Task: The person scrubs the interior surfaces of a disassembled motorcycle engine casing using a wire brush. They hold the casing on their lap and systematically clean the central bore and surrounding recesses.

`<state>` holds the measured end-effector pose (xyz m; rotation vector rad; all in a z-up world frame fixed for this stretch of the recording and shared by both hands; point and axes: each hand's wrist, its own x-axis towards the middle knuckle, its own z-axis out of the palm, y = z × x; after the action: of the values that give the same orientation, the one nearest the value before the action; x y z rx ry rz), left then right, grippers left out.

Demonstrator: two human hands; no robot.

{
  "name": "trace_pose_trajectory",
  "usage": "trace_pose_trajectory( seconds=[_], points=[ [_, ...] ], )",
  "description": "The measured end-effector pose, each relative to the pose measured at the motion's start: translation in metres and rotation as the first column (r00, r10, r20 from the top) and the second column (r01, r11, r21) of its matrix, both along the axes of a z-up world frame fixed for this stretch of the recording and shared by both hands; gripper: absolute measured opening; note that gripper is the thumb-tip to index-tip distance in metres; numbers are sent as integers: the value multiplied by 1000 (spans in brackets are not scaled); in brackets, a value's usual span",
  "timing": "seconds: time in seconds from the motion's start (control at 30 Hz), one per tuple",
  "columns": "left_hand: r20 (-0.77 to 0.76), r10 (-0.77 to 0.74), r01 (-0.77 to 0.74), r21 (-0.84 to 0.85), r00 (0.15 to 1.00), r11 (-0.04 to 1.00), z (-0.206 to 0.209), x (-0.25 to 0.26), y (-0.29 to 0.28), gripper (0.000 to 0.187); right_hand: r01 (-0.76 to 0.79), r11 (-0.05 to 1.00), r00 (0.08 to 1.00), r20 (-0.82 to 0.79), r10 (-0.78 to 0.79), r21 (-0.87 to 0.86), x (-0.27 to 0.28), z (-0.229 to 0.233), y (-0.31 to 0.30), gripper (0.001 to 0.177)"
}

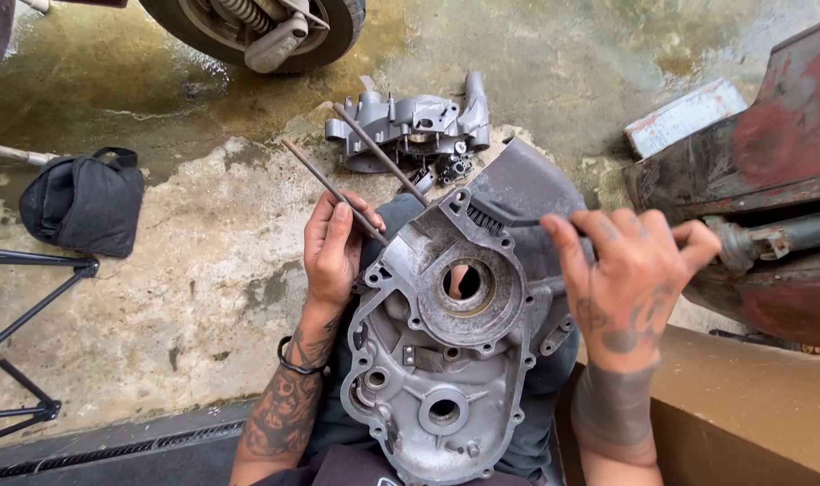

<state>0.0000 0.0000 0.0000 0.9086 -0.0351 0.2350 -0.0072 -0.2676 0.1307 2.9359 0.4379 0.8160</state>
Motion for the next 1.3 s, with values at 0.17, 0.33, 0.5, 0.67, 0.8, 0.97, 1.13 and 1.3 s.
trace_pose_trajectory(
  seconds=[0.17,0.33,0.5,0.67,0.8,0.97,1.13,1.3],
  points=[
    [-26,-11,12,31,1000,999,0,-3,0,21,-30,999,987,-158,32,19,16,-6,-49,31],
    [-43,-13,14,19,999,1000,-1,-3,-1,22,-163,986,986,-31,164,36,21,-14,-47,38],
    [-25,4,-4,-12,1000,1000,-3,-2,1,20,-37,992,976,-208,63,124,12,-24,-78,31],
    [-20,8,-9,-41,1000,999,-3,-4,3,19,25,995,999,-43,-21,100,-34,-24,-49,30],
    [-26,13,-14,-20,1000,1000,2,-3,2,18,99,994,994,36,-101,43,-46,-33,-54,22],
    [-23,19,-20,-21,1000,1000,-1,-3,2,19,36,996,999,23,-39,84,-49,-26,-60,24],
    [-31,16,-16,-12,999,1000,-1,-4,1,20,64,998,997,36,-64,27,-53,-30,-61,21],
    [-22,24,-24,3,999,1000,-1,-4,3,20,10,995,999,-52,-5,97,-53,-32,-89,21]
  ],
)
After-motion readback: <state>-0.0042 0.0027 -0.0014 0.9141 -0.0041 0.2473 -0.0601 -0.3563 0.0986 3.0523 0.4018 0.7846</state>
